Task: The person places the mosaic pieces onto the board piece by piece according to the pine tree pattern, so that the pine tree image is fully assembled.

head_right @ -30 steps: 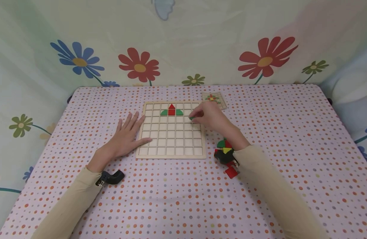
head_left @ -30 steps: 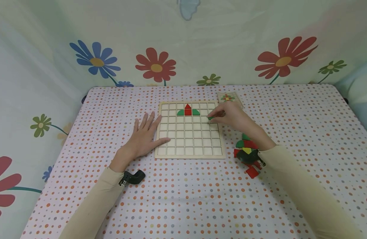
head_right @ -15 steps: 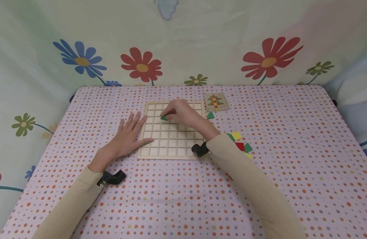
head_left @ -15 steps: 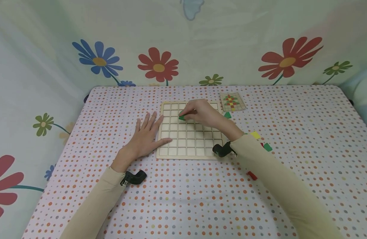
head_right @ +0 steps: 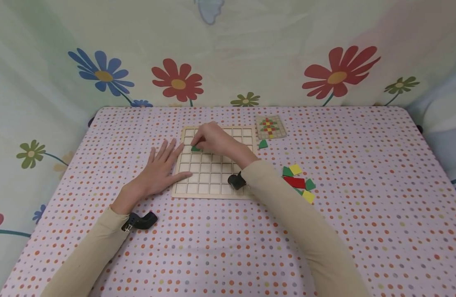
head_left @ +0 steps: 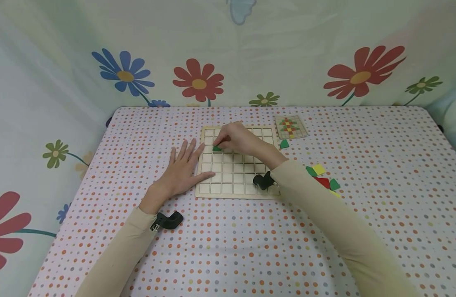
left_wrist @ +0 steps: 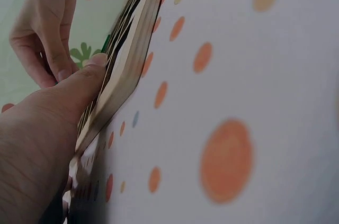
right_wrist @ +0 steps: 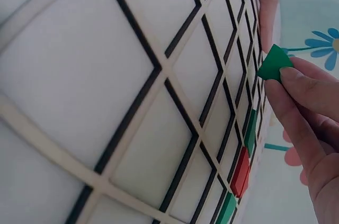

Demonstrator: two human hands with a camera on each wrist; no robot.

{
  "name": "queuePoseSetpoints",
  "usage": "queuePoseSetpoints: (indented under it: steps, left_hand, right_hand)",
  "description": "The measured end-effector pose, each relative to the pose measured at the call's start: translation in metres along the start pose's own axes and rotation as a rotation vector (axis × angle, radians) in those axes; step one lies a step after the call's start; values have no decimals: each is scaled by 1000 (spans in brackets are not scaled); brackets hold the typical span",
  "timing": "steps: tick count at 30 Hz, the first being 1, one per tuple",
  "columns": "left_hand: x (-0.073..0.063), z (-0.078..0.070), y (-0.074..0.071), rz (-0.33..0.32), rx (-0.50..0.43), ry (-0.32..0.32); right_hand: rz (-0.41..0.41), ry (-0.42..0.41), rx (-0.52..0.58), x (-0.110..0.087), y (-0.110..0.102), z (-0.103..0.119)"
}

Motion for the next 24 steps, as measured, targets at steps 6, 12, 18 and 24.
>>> queuePoseSetpoints:
  steps: [6,12,18,24]
  left_hand:
    - [1,1,3,8,10,-1]
    - [1,1,2,4,12,-5]
    - [1,0,1,-1,18,-1]
    - [1,1,0,-6,21,-4]
  right_hand:
    - [26,-2,-44,2,7,1]
    - [40,2,-65,3,8,2]
    - [67,46,-82,6,10,0]
    - [76,21,-125,9,12,4]
Point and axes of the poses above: each hand's wrist, its own x-axis towards the middle knuckle, its own y-axis out of the palm, z = x × y, the point moved 9 cm from there along x, towards the middle knuckle, and after that the axes turned 3 degrees about x, right-handed, at the moved point
